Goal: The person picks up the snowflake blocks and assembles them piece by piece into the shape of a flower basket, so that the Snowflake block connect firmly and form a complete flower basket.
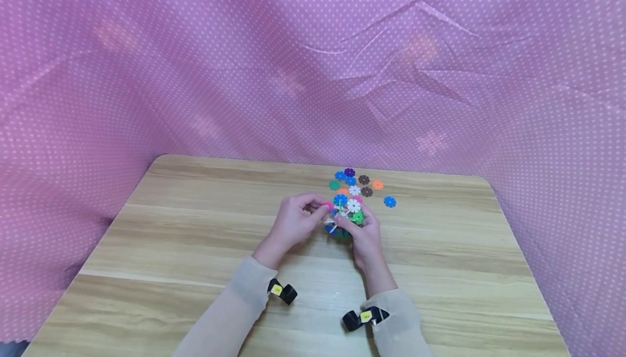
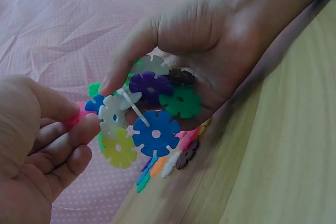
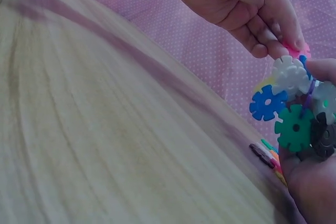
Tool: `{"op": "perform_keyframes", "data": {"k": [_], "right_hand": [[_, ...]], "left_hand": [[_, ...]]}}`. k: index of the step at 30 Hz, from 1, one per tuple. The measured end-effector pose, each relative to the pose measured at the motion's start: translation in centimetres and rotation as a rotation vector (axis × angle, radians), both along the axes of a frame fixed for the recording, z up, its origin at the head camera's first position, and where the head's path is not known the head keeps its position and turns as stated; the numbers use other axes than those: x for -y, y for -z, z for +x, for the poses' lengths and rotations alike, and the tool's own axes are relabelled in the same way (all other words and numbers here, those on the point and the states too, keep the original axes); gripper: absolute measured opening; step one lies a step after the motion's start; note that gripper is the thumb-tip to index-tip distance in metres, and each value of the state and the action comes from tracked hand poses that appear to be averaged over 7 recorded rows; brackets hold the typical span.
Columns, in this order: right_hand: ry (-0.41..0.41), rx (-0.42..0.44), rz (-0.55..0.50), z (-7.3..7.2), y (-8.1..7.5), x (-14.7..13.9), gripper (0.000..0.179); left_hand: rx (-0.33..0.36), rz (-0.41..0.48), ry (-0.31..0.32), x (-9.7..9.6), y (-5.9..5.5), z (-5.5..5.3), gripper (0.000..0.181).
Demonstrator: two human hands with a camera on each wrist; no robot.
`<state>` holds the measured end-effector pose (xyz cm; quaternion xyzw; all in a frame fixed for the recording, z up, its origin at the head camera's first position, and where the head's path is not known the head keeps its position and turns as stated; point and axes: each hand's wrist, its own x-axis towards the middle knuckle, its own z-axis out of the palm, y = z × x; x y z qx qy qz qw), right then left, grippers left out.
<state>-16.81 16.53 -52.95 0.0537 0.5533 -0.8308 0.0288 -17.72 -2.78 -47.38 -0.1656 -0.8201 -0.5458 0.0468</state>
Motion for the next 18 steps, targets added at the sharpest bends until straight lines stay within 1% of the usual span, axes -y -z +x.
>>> {"op": "perform_keyframes", "data": {"k": [3, 4, 7, 10, 12, 14, 16, 18], "right_hand": [[-0.001, 0.011, -0.009, -0.2, 0.0, -0.3, 0.068], [0.001, 0.016, -0.02, -0.3, -0.1, -0.5, 0.067], [0.029, 0.037, -0.075, -0.9, -0.1, -1.2, 0.06], [0.075, 0.06, -0.135, -1.5, -0.1, -2.3, 0.048], [0.099, 0.08, -0.154, -1.8, -0.1, -3.1, 0.039], [0.117, 0.096, -0.159, -2.0, -0.2, -3.7, 0.033], [0.13, 0.107, -0.164, -2.1, -0.2, -4.1, 0.032], [0.138, 0.112, -0.176, -2.2, -0.3, -4.3, 0.033]], "left_hand": [[0.034, 0.034, 0.009, 0.1, 0.3, -0.3, 0.014], [0.046, 0.046, 0.001, 0.3, 0.4, -0.5, 0.016], [0.069, 0.058, -0.06, 0.9, 1.0, -1.1, 0.02], [0.105, 0.008, -0.15, 1.5, 1.7, -1.6, 0.018], [0.139, -0.05, -0.177, 1.7, 2.2, -2.0, 0.017], [0.17, -0.131, -0.16, 1.6, 2.5, -2.3, 0.022], [0.182, -0.214, -0.11, 1.1, 2.7, -2.7, 0.03], [0.161, -0.323, -0.044, 0.2, 2.8, -3.3, 0.041]]}}
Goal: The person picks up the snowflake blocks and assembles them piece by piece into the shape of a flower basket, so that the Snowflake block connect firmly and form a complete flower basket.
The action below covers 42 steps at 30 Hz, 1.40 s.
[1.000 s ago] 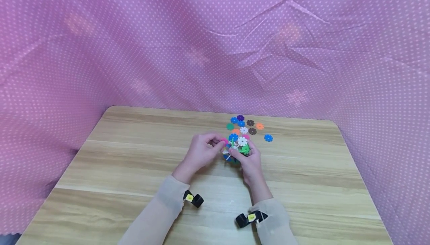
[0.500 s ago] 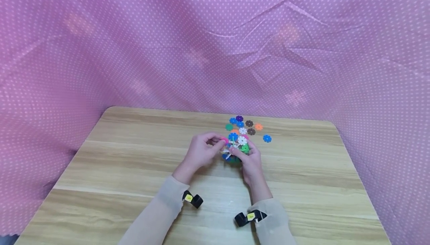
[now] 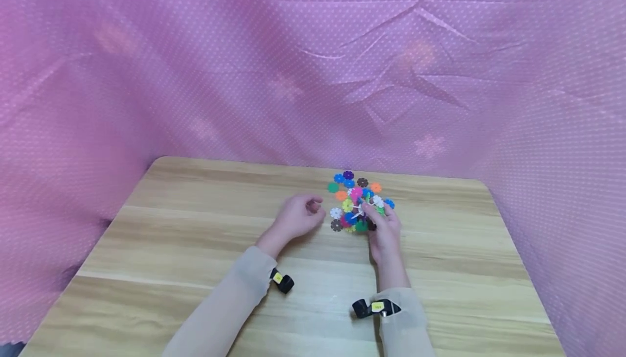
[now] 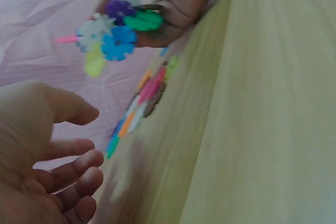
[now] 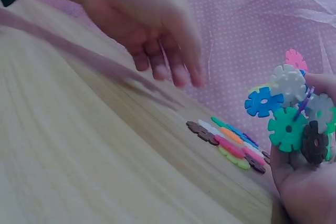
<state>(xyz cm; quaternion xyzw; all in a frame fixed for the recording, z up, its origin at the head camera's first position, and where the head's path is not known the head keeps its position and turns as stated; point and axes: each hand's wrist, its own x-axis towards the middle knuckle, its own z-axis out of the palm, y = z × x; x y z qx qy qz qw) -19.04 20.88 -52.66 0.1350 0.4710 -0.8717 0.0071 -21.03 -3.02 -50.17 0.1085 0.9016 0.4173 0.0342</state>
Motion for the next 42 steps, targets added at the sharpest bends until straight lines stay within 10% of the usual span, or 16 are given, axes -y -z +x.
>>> {"op": "perform_keyframes", "data": {"k": [10, 27, 35, 42], "right_hand": [[0.008, -0.002, -0.021, 0.1, -0.2, 0.2, 0.028], [-0.033, -0.016, 0.026, 0.6, 0.4, 2.6, 0.02], [-0.041, -0.011, 0.047, 0.7, 0.4, 3.8, 0.049], [-0.067, -0.01, 0.095, 0.7, 0.2, 4.6, 0.057]], "left_hand": [[-0.107, -0.311, 0.218, -2.7, 1.0, -1.3, 0.056], [0.012, -0.147, 0.019, 3.0, 1.5, -0.9, 0.029], [0.01, -0.094, 0.0, 4.7, 0.6, -0.5, 0.023], [0.059, 0.195, -0.013, 4.2, -1.6, 0.4, 0.014]]}}
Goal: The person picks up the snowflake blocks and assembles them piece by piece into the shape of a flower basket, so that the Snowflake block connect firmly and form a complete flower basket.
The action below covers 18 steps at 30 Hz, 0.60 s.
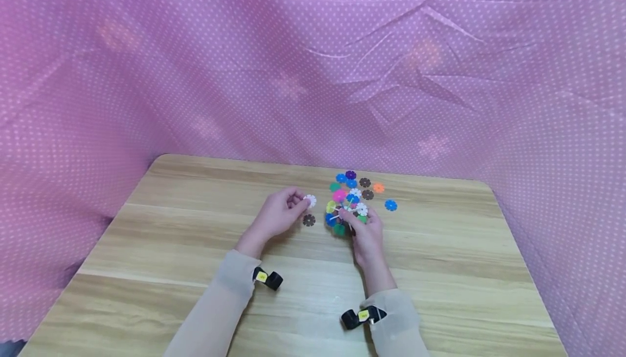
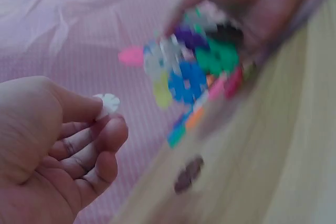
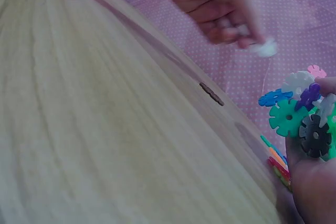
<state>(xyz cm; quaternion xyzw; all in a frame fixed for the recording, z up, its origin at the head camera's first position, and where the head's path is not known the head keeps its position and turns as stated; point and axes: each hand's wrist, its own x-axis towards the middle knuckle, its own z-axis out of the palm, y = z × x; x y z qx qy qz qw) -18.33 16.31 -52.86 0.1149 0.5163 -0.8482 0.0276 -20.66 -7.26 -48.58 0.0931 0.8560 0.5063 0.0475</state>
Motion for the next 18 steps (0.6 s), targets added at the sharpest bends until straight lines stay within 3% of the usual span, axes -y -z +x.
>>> {"op": "perform_keyframes", "data": {"k": [2, 5, 18], "right_hand": [[-0.009, 0.007, 0.007, 0.1, 0.0, 0.1, 0.059], [-0.016, 0.004, 0.013, 0.2, 0.1, 0.2, 0.061], [-0.011, -0.025, 0.029, 0.2, 0.2, 0.3, 0.059]], "left_hand": [[0.033, 0.109, 0.011, -0.5, -0.7, 0.4, 0.013], [0.041, 0.184, 0.03, -1.2, -1.3, 0.9, 0.017], [-0.006, 0.147, 0.071, -2.6, -0.9, 1.8, 0.023]]}}
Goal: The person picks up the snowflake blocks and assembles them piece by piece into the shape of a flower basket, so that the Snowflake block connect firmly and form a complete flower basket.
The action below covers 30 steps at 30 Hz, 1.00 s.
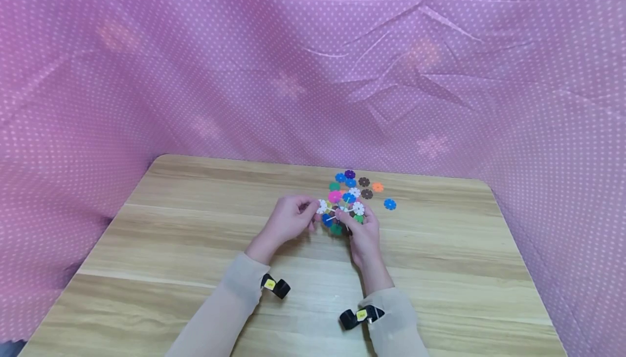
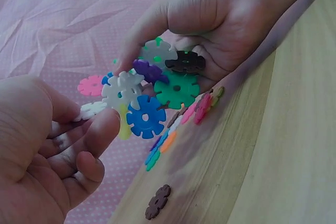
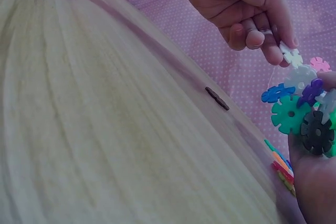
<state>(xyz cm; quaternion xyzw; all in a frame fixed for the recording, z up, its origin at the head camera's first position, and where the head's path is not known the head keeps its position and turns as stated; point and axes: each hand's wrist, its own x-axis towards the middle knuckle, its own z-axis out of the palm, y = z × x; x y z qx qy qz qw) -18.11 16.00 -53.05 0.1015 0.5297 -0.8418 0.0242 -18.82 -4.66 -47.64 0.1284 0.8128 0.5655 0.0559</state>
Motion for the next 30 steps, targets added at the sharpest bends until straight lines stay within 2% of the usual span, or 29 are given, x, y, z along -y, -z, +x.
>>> {"op": "perform_keyframes", "data": {"k": [11, 15, 21, 24, 30], "right_hand": [[0.006, -0.036, 0.033, 0.4, -0.1, 0.1, 0.058], [0.021, -0.042, 0.043, 0.4, 0.1, 0.0, 0.057], [0.002, -0.044, 0.052, 0.5, 0.1, -0.1, 0.055], [-0.01, -0.051, 0.051, 0.6, 0.1, -0.1, 0.055], [-0.021, -0.03, 0.043, 0.5, 0.1, -0.1, 0.054]], "left_hand": [[-0.059, -0.07, 0.023, -0.4, 0.1, 0.2, 0.023], [-0.105, -0.072, 0.016, -1.0, 0.6, 0.4, 0.024], [-0.167, -0.083, -0.002, -1.6, 0.8, 0.9, 0.023], [-0.162, -0.095, -0.004, -1.6, 0.8, 0.9, 0.024], [-0.068, -0.129, 0.023, -0.3, 0.8, 0.3, 0.03]]}}
